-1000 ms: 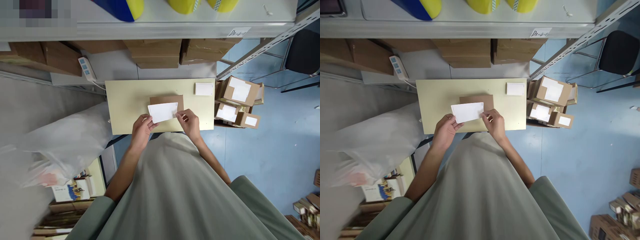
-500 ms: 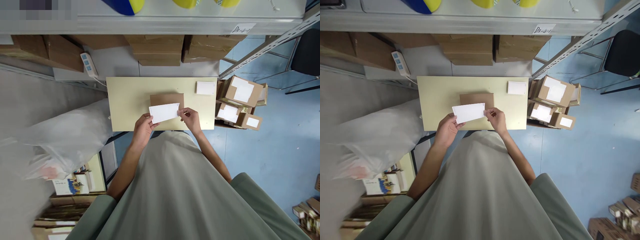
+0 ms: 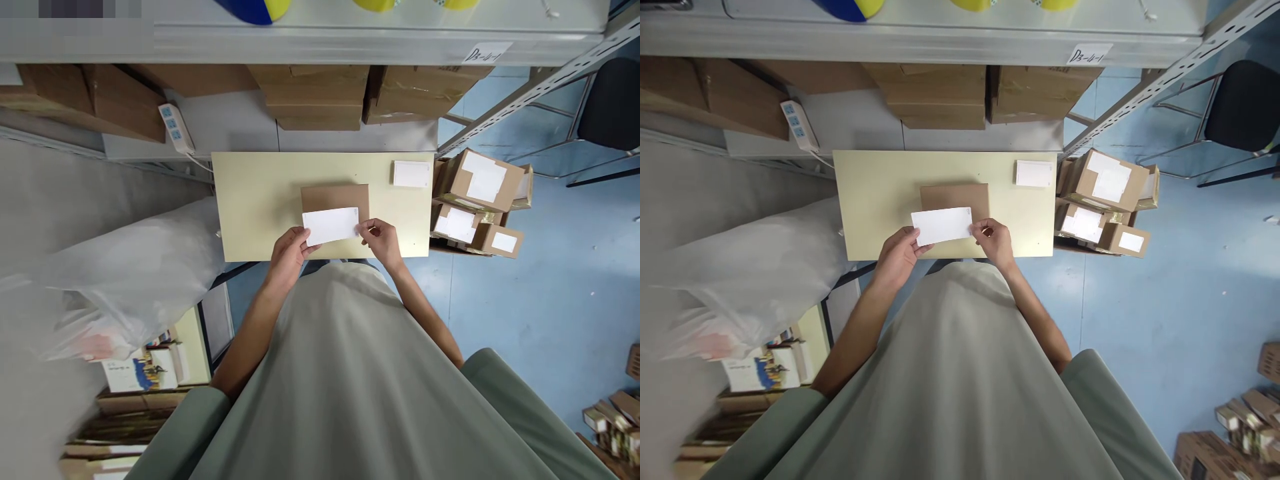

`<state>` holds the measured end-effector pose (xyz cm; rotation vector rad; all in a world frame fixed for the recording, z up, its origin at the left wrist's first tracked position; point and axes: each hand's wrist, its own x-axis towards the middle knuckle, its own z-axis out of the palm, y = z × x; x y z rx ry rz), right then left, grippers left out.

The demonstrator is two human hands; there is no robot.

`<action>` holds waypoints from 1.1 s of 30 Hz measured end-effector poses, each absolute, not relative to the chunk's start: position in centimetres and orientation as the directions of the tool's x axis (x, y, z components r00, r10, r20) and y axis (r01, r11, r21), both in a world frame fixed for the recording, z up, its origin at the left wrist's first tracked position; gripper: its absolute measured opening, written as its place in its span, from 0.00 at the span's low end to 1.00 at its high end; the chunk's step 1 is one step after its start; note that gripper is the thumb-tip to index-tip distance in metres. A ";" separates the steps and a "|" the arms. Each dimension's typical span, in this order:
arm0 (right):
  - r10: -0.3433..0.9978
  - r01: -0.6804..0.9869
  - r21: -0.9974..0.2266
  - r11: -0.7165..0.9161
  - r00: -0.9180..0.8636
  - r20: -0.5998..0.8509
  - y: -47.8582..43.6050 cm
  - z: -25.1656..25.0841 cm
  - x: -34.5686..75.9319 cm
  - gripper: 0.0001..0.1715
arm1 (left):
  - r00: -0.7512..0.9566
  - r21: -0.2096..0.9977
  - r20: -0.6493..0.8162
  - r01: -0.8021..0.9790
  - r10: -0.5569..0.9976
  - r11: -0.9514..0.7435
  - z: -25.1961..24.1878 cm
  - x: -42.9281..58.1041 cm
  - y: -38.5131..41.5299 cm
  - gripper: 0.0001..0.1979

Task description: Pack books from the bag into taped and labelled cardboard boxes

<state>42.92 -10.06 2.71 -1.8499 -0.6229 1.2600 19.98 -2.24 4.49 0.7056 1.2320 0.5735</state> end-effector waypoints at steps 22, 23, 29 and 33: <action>0.774 0.201 -0.784 -0.587 0.424 -0.471 -8.1 -3.2 44.1 0.27 | 0.149 0.823 -0.539 0.301 0.829 0.481 -6.7 21.3 1.5 0.17; 0.773 0.242 -0.767 -0.595 0.434 -0.463 -7.7 -3.8 44.2 0.26 | 0.138 0.822 -0.532 0.319 0.835 0.471 -7.2 21.5 1.9 0.16; 0.757 0.418 -0.641 -0.644 0.463 -0.460 -5.8 -6.1 44.4 0.16 | 0.099 0.811 -0.498 0.405 0.861 0.423 -9.8 22.2 3.2 0.10; 0.742 0.463 -0.583 -0.668 0.477 -0.471 -5.5 -6.8 44.1 0.16 | 0.094 0.792 -0.470 0.485 0.878 0.372 -10.6 22.3 3.5 0.12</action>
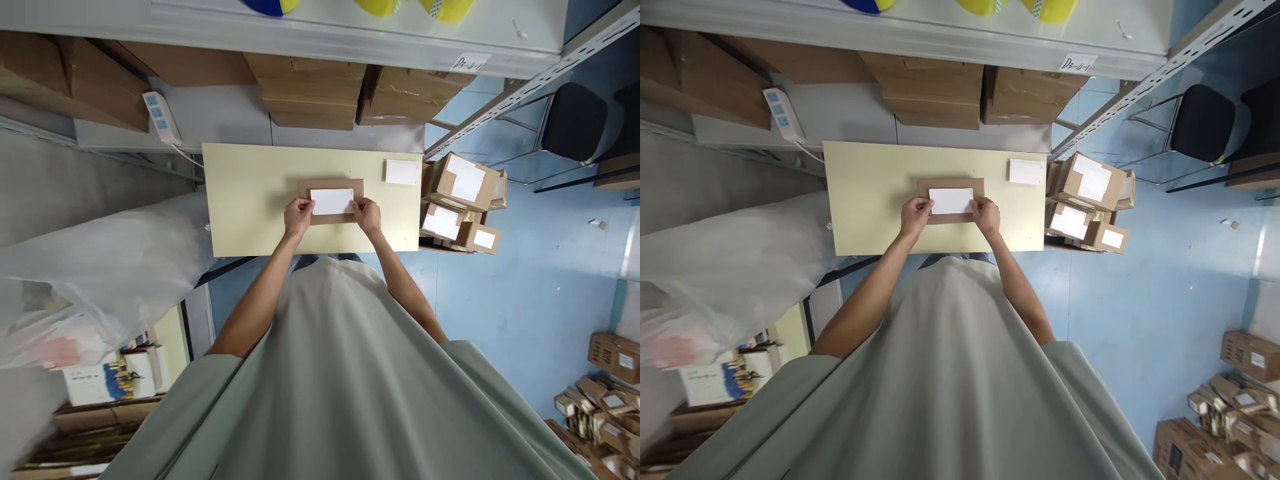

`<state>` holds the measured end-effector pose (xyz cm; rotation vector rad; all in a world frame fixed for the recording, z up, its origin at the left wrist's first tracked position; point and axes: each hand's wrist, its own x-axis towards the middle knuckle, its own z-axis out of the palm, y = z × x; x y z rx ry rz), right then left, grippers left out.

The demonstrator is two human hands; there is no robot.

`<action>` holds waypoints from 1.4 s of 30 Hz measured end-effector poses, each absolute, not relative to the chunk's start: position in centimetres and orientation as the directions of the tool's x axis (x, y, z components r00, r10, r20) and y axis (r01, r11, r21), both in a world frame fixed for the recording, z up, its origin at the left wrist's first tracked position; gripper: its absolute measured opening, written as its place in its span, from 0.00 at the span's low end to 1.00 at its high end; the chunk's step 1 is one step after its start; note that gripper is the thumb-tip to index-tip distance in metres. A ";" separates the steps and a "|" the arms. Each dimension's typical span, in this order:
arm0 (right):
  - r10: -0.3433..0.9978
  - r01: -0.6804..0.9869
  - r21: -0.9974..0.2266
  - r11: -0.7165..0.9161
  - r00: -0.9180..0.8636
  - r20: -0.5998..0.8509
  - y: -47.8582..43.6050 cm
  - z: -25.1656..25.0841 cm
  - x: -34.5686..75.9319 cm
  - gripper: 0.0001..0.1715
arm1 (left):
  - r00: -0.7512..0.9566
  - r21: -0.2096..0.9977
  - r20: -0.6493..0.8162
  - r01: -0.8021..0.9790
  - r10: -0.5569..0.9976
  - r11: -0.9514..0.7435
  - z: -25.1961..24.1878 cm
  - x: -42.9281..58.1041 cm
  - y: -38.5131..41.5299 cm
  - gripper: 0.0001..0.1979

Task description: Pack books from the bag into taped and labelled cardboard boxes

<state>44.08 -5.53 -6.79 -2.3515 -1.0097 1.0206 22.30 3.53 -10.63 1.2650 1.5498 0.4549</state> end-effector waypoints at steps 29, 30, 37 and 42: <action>0.700 0.571 -0.417 -0.707 0.479 -0.530 -4.4 -5.3 43.3 0.09 | 0.029 0.668 -0.476 0.663 0.879 0.339 -9.7 23.3 3.9 0.06; 0.703 0.585 -0.409 -0.701 0.469 -0.534 -4.4 -5.3 43.2 0.08 | 0.027 0.668 -0.476 0.661 0.879 0.342 -9.7 23.3 3.9 0.06; 0.744 0.601 -0.448 -0.661 0.449 -0.495 -1.4 -5.6 43.3 0.09 | 0.037 0.652 -0.477 0.685 0.878 0.325 -9.2 23.3 3.9 0.07; 0.756 0.601 -0.463 -0.651 0.463 -0.462 0.1 -5.6 43.4 0.11 | 0.041 0.648 -0.491 0.685 0.870 0.333 -8.7 23.4 4.0 0.07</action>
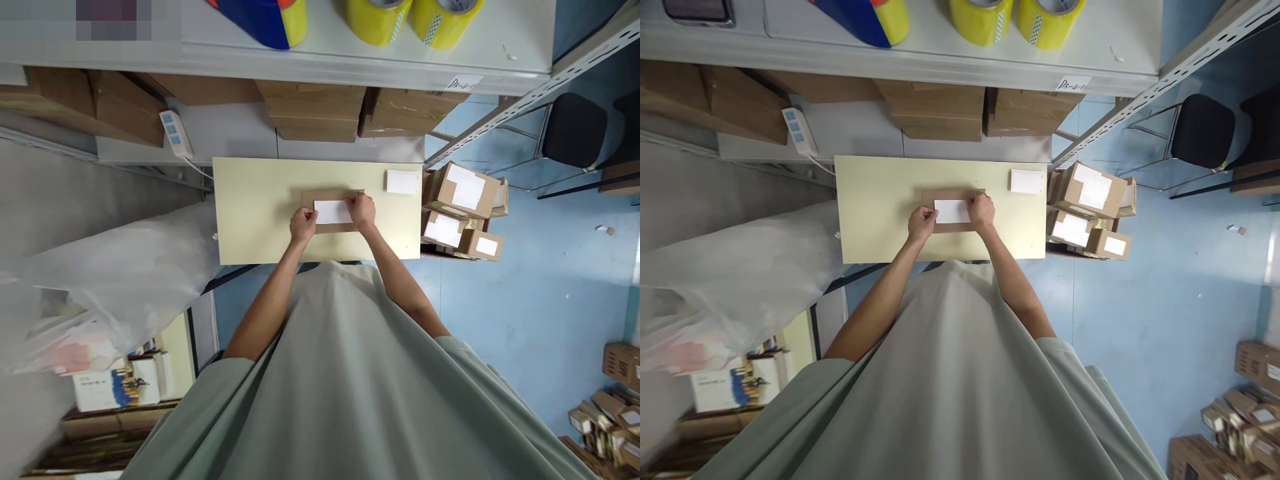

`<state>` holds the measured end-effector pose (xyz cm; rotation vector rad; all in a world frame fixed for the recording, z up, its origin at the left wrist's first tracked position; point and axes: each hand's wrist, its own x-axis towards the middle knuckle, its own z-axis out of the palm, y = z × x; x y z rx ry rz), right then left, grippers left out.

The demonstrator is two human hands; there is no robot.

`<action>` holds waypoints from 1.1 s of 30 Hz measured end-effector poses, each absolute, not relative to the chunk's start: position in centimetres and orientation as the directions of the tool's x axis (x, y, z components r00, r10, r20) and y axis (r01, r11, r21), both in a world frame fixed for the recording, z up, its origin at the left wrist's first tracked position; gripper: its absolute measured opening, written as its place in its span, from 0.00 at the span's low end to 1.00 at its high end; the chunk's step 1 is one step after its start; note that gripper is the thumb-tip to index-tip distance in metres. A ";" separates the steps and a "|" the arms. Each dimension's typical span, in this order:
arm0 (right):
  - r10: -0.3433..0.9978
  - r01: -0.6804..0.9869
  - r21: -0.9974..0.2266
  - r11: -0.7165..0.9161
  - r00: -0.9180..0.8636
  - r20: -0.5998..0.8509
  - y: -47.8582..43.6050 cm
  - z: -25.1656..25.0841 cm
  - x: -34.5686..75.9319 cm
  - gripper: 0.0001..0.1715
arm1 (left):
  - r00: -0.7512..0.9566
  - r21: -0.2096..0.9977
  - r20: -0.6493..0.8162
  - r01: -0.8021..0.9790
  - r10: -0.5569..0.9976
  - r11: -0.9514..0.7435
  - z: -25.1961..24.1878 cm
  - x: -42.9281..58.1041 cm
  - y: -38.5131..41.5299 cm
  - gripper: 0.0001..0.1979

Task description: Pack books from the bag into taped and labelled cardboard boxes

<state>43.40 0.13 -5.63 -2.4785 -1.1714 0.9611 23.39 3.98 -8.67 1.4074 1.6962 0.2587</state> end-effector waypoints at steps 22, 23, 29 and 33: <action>0.799 0.655 -0.485 -0.580 0.342 -0.494 1.2 -6.2 39.4 0.12 | 0.066 0.663 -0.521 0.659 0.851 0.355 -8.9 23.1 3.9 0.07; 0.799 0.661 -0.480 -0.577 0.332 -0.502 0.7 -6.2 39.2 0.12 | 0.074 0.668 -0.519 0.657 0.852 0.350 -8.9 23.0 3.9 0.07; 0.786 0.696 -0.452 -0.558 0.268 -0.557 -1.5 -6.3 37.9 0.06 | 0.083 0.676 -0.503 0.658 0.860 0.332 -9.0 23.0 3.8 0.07; 0.774 0.691 -0.438 -0.575 0.284 -0.566 -0.1 -6.5 37.6 0.08 | 0.082 0.665 -0.507 0.671 0.858 0.329 -8.9 23.1 3.9 0.07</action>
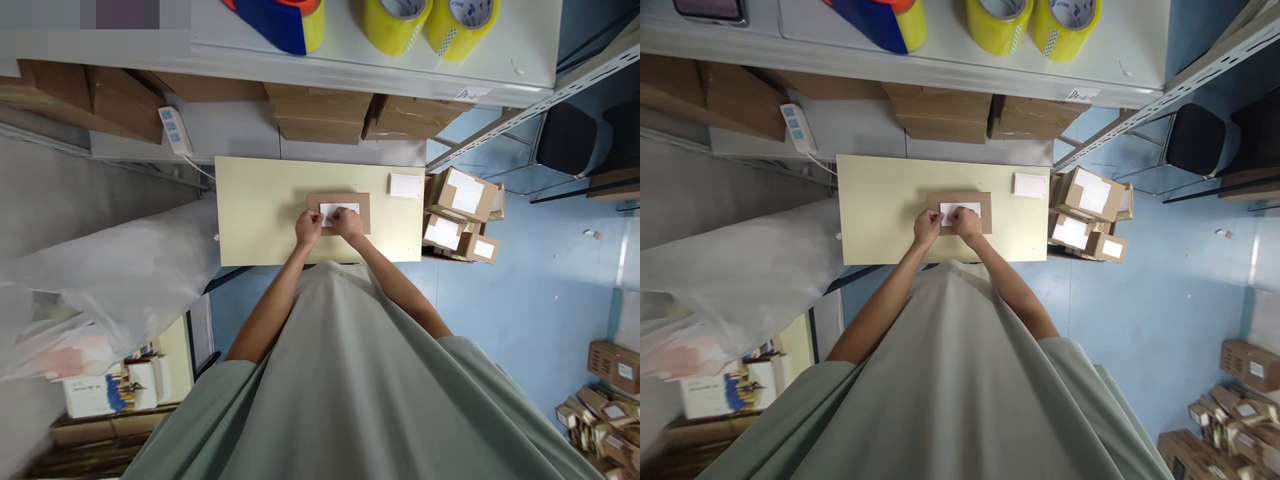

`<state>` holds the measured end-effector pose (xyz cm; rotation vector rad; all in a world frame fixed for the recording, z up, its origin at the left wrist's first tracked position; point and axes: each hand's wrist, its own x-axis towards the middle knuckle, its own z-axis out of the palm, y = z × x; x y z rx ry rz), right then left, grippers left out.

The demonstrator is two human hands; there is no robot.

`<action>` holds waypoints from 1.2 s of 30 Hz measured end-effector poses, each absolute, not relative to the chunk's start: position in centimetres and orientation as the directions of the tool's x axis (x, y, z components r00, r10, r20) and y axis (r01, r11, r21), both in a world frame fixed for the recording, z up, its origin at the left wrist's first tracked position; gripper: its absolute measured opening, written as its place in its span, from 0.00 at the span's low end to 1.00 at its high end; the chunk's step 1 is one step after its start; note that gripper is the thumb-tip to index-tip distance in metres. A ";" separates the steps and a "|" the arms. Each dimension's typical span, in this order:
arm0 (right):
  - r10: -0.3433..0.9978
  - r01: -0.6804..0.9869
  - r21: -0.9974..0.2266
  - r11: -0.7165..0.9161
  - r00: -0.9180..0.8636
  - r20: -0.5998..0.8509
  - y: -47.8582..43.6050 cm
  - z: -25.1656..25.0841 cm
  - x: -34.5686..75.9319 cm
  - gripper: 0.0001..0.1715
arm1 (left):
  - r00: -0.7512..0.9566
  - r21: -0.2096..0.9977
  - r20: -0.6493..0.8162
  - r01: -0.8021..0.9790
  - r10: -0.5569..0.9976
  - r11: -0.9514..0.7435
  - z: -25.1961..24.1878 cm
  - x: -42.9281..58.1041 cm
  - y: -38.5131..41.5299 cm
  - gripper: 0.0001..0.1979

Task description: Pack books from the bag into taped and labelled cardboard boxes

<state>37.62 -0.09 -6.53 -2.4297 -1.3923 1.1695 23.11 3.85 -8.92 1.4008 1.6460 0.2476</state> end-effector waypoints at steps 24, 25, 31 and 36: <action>0.750 0.742 -0.341 -0.577 0.318 -0.580 2.6 -5.5 37.2 0.24 | 0.152 0.623 -0.481 0.752 0.863 0.216 -8.2 22.8 3.6 0.06; 0.741 0.735 -0.334 -0.590 0.330 -0.585 3.0 -5.5 37.2 0.27 | 0.156 0.619 -0.486 0.756 0.860 0.213 -8.2 22.7 3.7 0.06; 0.723 0.701 -0.368 -0.611 0.306 -0.619 4.3 -5.0 37.5 0.31 | 0.177 0.640 -0.514 0.731 0.839 0.238 -8.6 22.3 4.5 0.07; 0.748 0.752 -0.362 -0.551 0.252 -0.614 2.5 -4.9 37.2 0.23 | 0.148 0.665 -0.557 0.669 0.817 0.333 -9.5 21.7 5.0 0.07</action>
